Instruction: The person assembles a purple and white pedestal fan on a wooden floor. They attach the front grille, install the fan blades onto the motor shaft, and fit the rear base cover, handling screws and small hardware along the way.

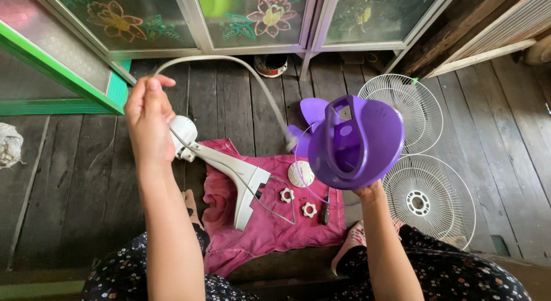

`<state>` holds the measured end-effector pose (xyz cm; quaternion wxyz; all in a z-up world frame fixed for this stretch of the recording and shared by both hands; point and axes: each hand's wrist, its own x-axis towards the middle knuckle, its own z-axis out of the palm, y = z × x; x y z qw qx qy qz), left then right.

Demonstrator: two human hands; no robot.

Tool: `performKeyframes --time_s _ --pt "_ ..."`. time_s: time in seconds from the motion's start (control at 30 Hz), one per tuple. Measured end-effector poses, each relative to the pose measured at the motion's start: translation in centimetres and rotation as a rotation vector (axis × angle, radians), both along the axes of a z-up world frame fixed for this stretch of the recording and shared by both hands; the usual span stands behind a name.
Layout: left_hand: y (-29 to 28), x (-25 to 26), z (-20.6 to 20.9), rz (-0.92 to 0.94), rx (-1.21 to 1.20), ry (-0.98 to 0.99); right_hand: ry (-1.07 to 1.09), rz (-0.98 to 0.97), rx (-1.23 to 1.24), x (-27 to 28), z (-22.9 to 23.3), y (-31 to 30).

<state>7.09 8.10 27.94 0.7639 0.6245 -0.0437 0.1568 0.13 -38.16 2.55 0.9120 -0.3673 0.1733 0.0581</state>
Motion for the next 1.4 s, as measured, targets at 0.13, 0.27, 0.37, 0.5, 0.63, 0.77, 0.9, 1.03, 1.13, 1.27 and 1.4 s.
performKeyframes --time_s 0.13,0.27,0.37,0.5,0.63,0.77,0.9,1.03,1.13,1.27,1.4 --pt "-0.1 3.2 -0.7 0.098 0.006 0.054 0.031 0.026 0.058 -0.6 -2.4 0.4" --pt "0.1 9.3 -1.5 0.349 0.133 -0.172 0.061 0.092 0.133 -0.6 -5.5 1.9" --pt "1.8 12.7 -2.1 0.429 0.395 -0.421 0.074 0.158 0.215 0.9 -8.2 3.9" --pt "2.8 14.4 -5.8 0.414 0.709 -0.294 0.07 0.241 0.336 4.7 -11.9 8.0" --pt "2.8 13.5 -12.2 0.39 1.011 -0.397 0.076 0.276 0.448 9.2 -15.1 12.5" --pt "3.5 12.2 -19.1 0.153 1.302 -0.281 0.175 0.253 0.479 13.7 -17.6 16.2" --pt "2.6 10.4 -25.4 -0.01 1.498 -0.096 0.329 0.227 0.442 15.8 -19.2 18.7" --pt "0.9 7.6 -29.4 -0.156 1.579 0.005 0.209 0.054 0.424 16.4 -20.8 19.4" --pt "0.0 5.8 -31.1 -0.509 1.651 0.035 0.246 -0.237 0.394 16.7 -22.3 18.9" --pt "-0.1 2.2 -32.4 -0.716 1.557 -0.145 0.42 -0.699 0.385 16.1 -23.6 16.5" --pt "1.1 -1.5 -33.6 -0.908 1.596 -0.136 0.602 -0.532 0.031 13.7 -25.0 14.9"
